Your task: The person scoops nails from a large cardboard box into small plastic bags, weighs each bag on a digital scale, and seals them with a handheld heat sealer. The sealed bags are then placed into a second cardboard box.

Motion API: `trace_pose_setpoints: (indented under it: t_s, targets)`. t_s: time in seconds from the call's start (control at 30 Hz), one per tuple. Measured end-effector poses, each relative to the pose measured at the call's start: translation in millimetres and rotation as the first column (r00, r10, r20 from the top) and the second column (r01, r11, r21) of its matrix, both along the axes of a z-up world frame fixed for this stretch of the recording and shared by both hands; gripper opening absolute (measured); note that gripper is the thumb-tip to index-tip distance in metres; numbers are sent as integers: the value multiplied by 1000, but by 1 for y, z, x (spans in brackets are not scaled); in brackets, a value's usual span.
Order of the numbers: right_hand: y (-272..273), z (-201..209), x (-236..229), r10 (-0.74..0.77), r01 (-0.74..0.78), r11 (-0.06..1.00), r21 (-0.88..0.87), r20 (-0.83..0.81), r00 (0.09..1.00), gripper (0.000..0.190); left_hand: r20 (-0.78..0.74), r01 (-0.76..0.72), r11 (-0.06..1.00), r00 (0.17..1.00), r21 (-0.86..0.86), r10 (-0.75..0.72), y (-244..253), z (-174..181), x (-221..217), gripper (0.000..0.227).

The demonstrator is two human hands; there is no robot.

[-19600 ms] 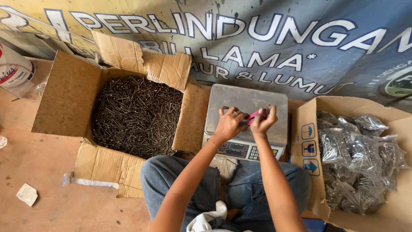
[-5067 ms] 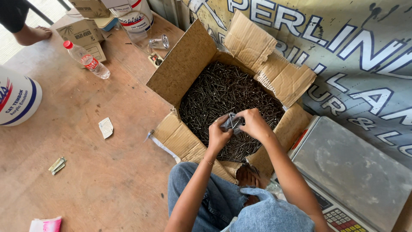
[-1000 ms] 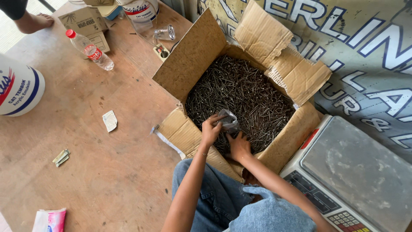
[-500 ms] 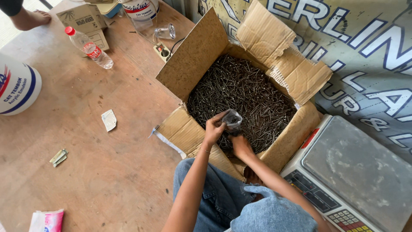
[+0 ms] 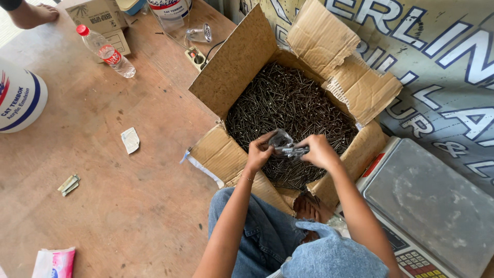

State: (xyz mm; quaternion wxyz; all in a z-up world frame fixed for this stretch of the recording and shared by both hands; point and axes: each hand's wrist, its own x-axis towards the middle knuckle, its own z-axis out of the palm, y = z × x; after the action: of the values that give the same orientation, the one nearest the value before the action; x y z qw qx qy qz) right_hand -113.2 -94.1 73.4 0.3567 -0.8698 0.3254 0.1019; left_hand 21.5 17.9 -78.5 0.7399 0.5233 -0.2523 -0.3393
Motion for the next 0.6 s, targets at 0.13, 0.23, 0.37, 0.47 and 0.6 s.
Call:
trace_pose_setpoints:
  t_s: [0.13,0.23,0.37,0.47,0.6]
  targets:
    - [-8,27,12,-9,9,1000,-6,52,999,35,-21,31,999,999,-30,-31,-1,-6,-1,50]
    - [-14,12,26,49,-42,998,-52,128,991,34,-30,48,998,998,-31,-49,-1,-6,0,50]
    - [-21,-33,42,166,-149,982,-113,149,975,32,-56,54,997,997,-54,-57,-2,-8,0,50]
    - [-25,-46,50,239,-219,962,-164,115,964,34,-62,52,997,997,-65,-56,-3,-14,1,52]
    - [-25,-39,56,228,-212,969,-130,119,966,36,-58,50,996,997,-77,-55,-6,-29,5,51]
